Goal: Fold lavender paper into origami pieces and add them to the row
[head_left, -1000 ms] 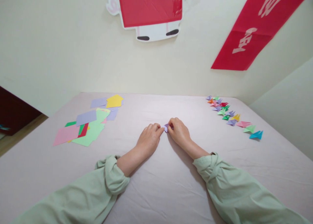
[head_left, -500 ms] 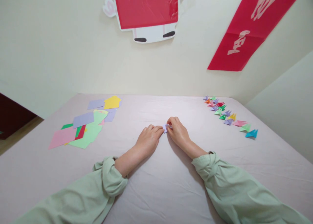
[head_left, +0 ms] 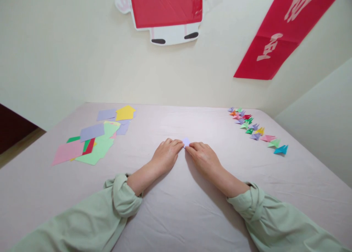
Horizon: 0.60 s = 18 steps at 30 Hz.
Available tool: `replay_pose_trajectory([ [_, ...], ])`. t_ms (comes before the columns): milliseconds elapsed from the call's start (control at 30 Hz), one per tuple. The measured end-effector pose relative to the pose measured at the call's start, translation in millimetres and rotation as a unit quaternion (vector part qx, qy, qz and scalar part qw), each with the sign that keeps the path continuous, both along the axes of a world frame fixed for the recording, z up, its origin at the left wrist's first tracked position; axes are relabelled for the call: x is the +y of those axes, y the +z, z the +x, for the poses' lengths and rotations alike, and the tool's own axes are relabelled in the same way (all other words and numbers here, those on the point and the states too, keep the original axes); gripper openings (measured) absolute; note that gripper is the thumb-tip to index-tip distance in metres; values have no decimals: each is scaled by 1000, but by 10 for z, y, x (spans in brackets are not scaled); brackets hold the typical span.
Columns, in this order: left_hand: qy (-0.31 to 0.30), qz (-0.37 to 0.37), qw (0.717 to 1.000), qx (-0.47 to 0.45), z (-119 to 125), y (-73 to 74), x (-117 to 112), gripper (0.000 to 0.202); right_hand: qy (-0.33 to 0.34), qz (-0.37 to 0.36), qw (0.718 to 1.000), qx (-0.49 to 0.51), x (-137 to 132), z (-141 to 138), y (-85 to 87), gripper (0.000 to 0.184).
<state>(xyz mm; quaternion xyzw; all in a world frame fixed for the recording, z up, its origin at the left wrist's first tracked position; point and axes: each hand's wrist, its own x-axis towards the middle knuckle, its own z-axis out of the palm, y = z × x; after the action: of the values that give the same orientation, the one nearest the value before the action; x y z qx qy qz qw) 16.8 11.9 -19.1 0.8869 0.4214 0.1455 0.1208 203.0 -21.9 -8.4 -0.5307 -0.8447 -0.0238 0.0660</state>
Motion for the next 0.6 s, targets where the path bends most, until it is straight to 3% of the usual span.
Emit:
replay_pose_trajectory([
  [600, 2, 0, 1000, 16, 6, 31, -20, 39, -69, -42, 997, -5, 27, 21, 92, 23],
])
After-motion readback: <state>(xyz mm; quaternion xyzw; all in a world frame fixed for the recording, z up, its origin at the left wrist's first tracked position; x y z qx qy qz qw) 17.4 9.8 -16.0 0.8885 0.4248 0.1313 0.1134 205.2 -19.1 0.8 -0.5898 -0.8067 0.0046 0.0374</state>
